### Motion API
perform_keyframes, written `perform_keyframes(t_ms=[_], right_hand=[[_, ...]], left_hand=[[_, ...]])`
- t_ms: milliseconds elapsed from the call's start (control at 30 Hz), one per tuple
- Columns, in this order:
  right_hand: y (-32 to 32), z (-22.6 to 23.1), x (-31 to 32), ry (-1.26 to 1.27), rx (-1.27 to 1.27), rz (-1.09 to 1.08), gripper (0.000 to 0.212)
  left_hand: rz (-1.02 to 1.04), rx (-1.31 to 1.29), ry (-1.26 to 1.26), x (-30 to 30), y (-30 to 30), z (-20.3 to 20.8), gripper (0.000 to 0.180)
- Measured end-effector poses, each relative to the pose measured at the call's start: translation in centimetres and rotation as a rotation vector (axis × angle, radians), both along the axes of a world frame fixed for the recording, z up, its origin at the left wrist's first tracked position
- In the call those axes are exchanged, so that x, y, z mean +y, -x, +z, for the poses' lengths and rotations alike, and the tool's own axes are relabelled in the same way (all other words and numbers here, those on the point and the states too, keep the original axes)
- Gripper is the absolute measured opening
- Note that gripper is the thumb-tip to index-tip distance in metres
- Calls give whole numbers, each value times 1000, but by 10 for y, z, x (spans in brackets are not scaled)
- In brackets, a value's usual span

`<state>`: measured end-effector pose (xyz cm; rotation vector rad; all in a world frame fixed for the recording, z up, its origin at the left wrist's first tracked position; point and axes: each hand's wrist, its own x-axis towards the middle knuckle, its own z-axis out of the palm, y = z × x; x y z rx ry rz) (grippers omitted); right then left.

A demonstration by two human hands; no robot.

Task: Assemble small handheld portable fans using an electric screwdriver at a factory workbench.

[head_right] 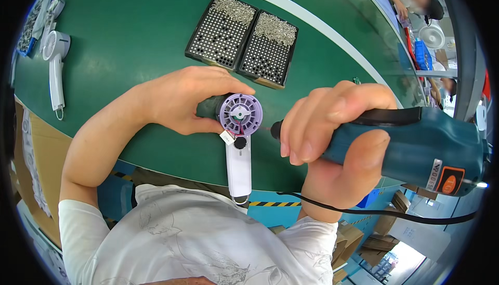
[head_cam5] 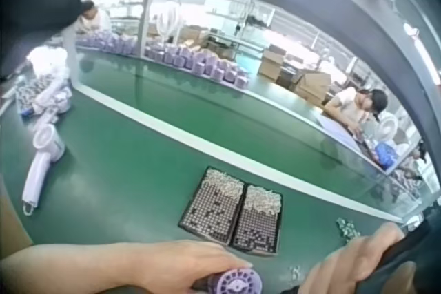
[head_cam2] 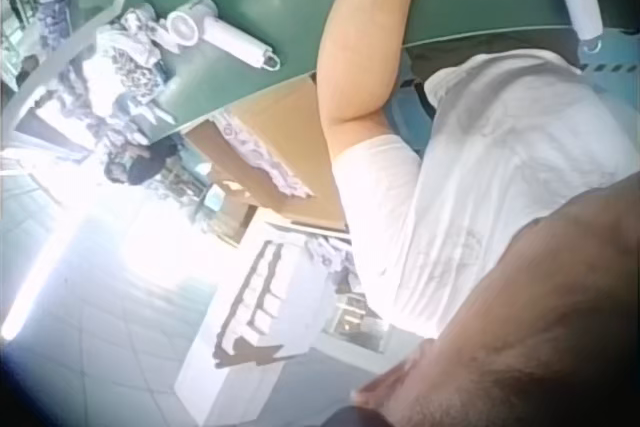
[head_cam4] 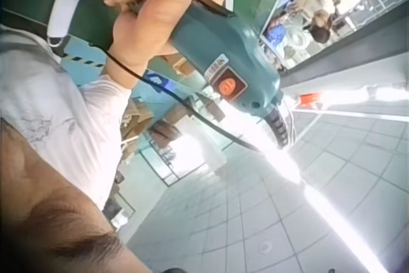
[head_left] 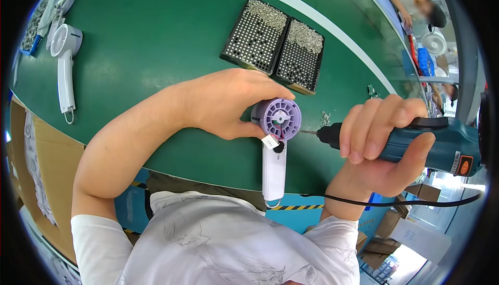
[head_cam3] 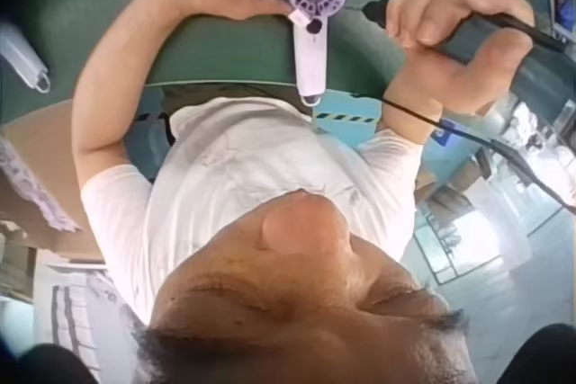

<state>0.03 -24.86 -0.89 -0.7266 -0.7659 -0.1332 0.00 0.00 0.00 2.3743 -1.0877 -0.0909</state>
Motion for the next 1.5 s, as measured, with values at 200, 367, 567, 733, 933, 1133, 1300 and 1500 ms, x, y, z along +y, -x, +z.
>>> perform_keyframes(t_ms=[200, 367, 567, 733, 933, 1133, 1300, 1500], right_hand=[[-10, -6, 1, 14, -222, 77, 41], [-10, -7, 1, 47, -223, 60, 40], [-5, -12, 4, 93, -205, -19, 37], [8, -14, 9, 134, -142, -114, 35], [12, -9, 5, 124, 15, -56, 37], [8, -15, 10, 123, -158, -103, 33], [13, -12, 6, 121, 27, -50, 35], [0, -22, 13, 106, -121, -105, 32]], left_hand=[[-7, -18, -6, -2, -1, 1, 65], [-16, -3, -1, -3, -2, 1, 65], [-41, -8, 19, -6, -3, 1, 65], [-55, -9, 19, -9, -6, 1, 64], [-59, -5, 1, -12, -10, 4, 64], [-64, -13, 4, -14, -11, 5, 64], [-68, -27, 1, -13, -14, 3, 63], [-55, -4, -21, -13, -15, -1, 63]])
